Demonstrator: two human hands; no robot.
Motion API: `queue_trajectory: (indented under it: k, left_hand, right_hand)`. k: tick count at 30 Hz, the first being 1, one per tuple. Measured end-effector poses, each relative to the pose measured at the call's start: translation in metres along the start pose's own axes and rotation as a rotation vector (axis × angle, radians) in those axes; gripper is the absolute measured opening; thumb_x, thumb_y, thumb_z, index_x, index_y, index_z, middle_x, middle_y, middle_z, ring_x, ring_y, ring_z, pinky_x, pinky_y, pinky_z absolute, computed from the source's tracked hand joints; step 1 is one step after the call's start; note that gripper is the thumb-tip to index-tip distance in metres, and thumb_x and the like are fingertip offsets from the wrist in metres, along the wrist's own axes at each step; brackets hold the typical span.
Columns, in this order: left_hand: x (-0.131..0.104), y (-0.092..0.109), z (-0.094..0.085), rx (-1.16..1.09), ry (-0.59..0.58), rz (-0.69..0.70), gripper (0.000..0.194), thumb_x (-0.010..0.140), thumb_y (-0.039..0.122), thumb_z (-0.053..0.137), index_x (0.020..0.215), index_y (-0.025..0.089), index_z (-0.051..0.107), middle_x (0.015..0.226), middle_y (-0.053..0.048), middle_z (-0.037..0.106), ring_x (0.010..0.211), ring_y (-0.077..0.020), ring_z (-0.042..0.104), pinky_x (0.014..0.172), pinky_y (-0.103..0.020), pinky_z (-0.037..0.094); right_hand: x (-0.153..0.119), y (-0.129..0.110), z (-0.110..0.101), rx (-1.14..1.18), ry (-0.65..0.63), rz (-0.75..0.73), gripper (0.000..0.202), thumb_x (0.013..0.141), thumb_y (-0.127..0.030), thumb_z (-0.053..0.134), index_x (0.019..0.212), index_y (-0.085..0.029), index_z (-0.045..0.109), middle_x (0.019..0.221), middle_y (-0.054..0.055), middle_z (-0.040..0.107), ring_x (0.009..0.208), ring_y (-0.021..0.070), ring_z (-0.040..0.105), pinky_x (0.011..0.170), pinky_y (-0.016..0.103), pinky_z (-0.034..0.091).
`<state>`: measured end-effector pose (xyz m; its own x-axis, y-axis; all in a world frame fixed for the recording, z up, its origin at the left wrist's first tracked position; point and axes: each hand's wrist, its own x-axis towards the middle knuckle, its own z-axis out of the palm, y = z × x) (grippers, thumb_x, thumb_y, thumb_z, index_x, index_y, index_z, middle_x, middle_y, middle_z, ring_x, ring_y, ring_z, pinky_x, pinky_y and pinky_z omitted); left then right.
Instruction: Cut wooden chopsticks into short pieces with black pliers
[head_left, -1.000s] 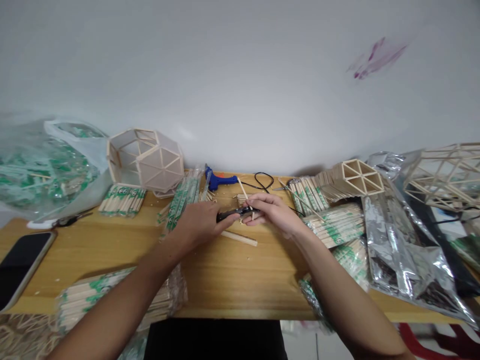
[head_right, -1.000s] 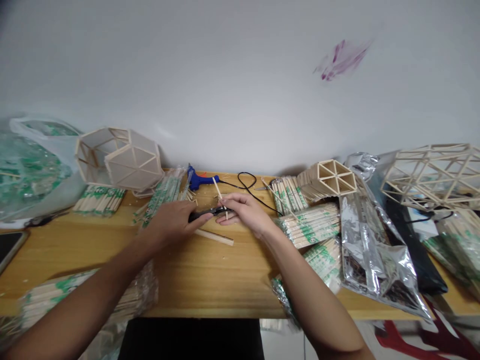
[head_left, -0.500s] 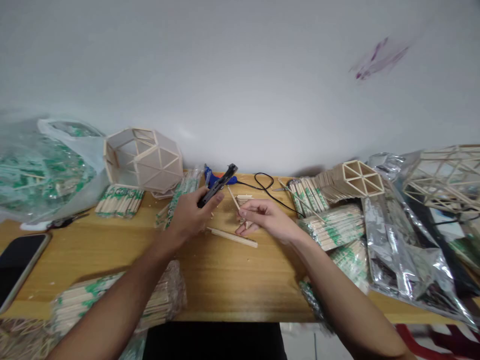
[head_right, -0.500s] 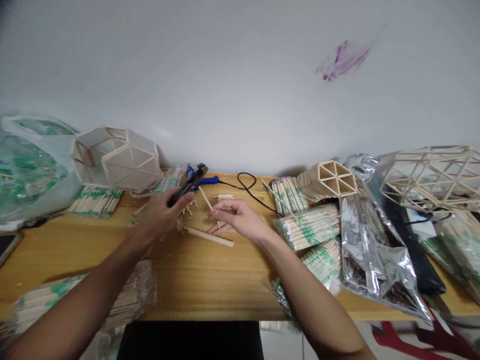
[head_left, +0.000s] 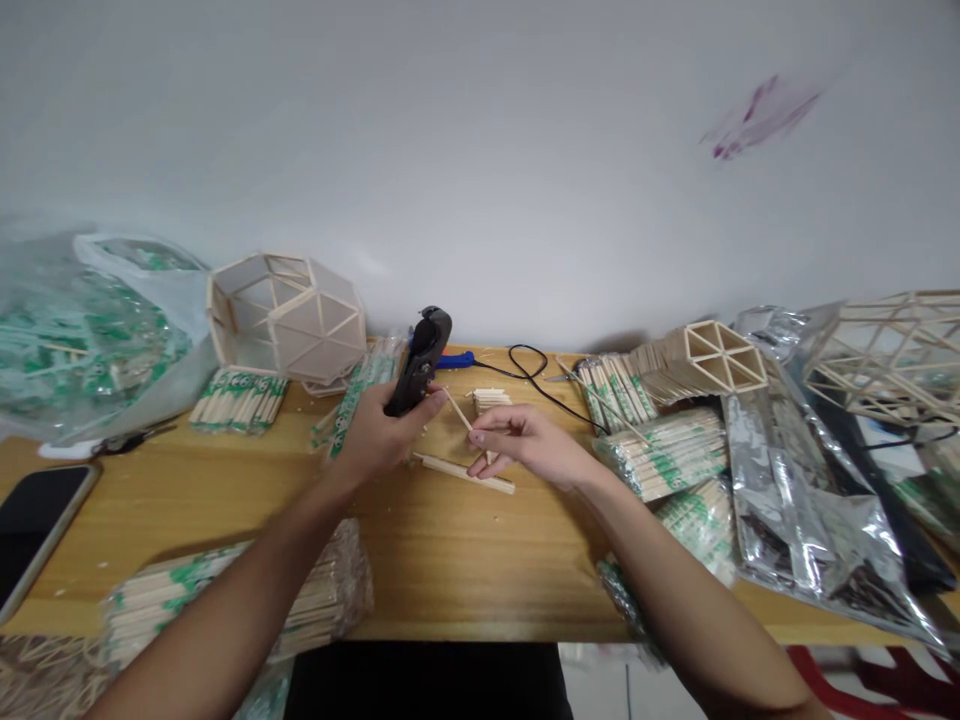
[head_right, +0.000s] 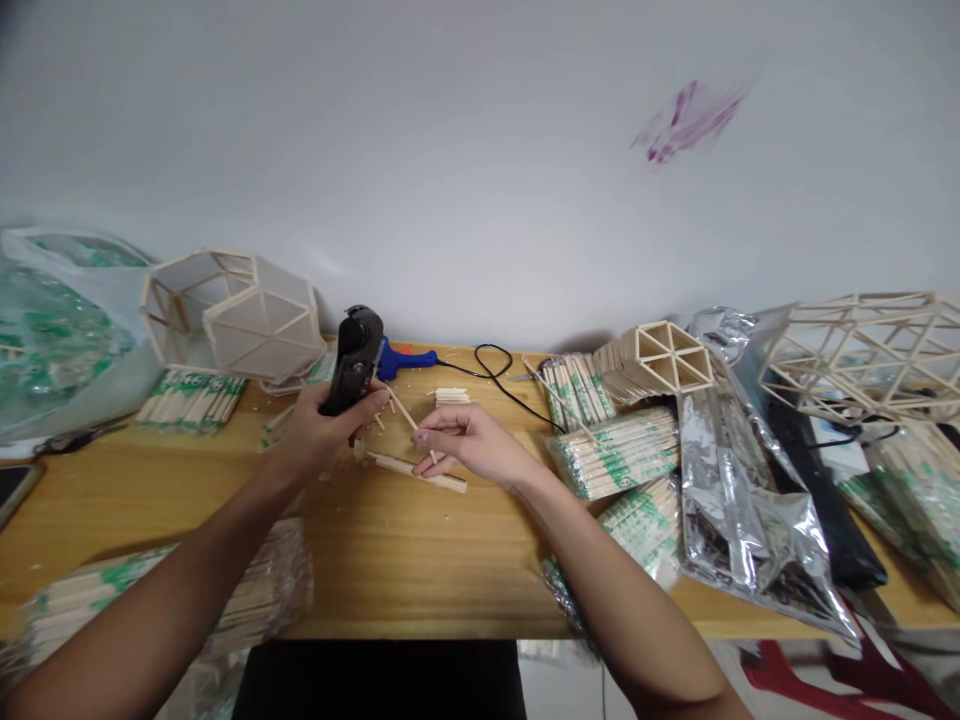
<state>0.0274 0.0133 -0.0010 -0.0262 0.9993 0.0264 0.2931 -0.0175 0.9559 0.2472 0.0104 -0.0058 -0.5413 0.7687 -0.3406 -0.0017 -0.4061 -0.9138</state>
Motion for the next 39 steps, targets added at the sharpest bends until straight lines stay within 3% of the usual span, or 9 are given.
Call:
queue_trajectory:
  k: [5,8,13,17,22,28,33,39]
  left_hand:
    - [0.000,0.000,0.001,0.024,0.025,0.014,0.032,0.075,0.047,0.077,0.081,0.016,0.076,0.057,0.003,0.053,0.051,-0.0104,0.044,0.049,-0.023,0.037]
    - [0.002,-0.003,0.000,-0.017,0.098,0.017,0.027,0.077,0.044,0.075,0.079,0.017,0.073,0.056,0.004,0.052,0.050,-0.0102,0.044,0.049,-0.023,0.037]
    - [0.008,-0.010,-0.004,-0.099,0.201,0.011,0.026,0.082,0.044,0.073,0.083,0.018,0.069,0.058,0.004,0.052,0.050,-0.0107,0.046,0.048,-0.024,0.038]
    - [0.008,-0.010,-0.006,-0.061,0.197,0.041,0.025,0.083,0.043,0.073,0.082,0.019,0.068,0.058,0.004,0.051,0.051,-0.0106,0.045,0.049,-0.025,0.038]
    - [0.007,-0.007,-0.005,0.021,0.176,0.091,0.022,0.085,0.039,0.070,0.078,0.019,0.065,0.058,0.004,0.051,0.052,-0.0108,0.045,0.050,-0.025,0.036]
    - [0.007,-0.005,-0.006,0.064,0.185,0.104,0.021,0.085,0.038,0.069,0.076,0.019,0.064,0.057,0.004,0.051,0.050,-0.0113,0.044,0.049,-0.026,0.035]
    - [0.006,-0.007,-0.006,0.082,0.187,0.112,0.024,0.086,0.041,0.068,0.076,0.020,0.063,0.057,0.004,0.050,0.051,-0.0112,0.044,0.049,-0.026,0.034]
    - [0.005,-0.005,-0.005,0.080,0.175,0.147,0.026,0.087,0.041,0.067,0.075,0.019,0.062,0.058,0.004,0.050,0.052,-0.0108,0.044,0.051,-0.025,0.036]
  right_hand:
    - [0.000,0.000,0.000,0.006,-0.010,0.011,0.036,0.076,-0.047,0.087,0.086,-0.015,0.073,0.078,0.003,0.073,0.073,0.0205,0.079,0.071,0.032,0.067]
    - [-0.002,-0.002,-0.004,0.039,0.036,0.009,0.033,0.073,-0.039,0.091,0.092,-0.016,0.075,0.085,0.004,0.077,0.078,0.0211,0.080,0.078,0.035,0.066]
    - [-0.001,-0.007,-0.020,0.126,0.232,-0.152,0.034,0.063,-0.026,0.096,0.090,-0.018,0.077,0.103,0.008,0.081,0.106,0.0231,0.077,0.103,0.038,0.058]
    - [0.003,-0.006,-0.033,0.158,0.379,-0.258,0.032,0.064,-0.035,0.096,0.086,-0.020,0.078,0.098,0.006,0.082,0.106,0.0242,0.076,0.101,0.040,0.059]
    - [0.009,0.004,-0.040,-0.334,0.518,-0.462,0.028,0.079,-0.040,0.084,0.099,-0.021,0.082,0.097,0.008,0.081,0.089,0.0231,0.075,0.087,0.039,0.059]
    - [0.011,0.012,-0.036,-0.788,0.520,-0.566,0.012,0.088,-0.025,0.076,0.098,-0.018,0.078,0.085,0.005,0.078,0.076,0.0201,0.071,0.075,0.032,0.054]
    - [0.010,0.013,-0.032,-0.984,0.425,-0.621,0.004,0.090,-0.014,0.073,0.090,-0.018,0.075,0.087,0.007,0.077,0.082,0.0211,0.070,0.078,0.032,0.052]
    - [0.012,0.014,-0.031,-1.068,0.341,-0.674,0.010,0.096,-0.015,0.066,0.090,-0.019,0.074,0.091,0.009,0.077,0.088,0.0225,0.069,0.083,0.035,0.050]
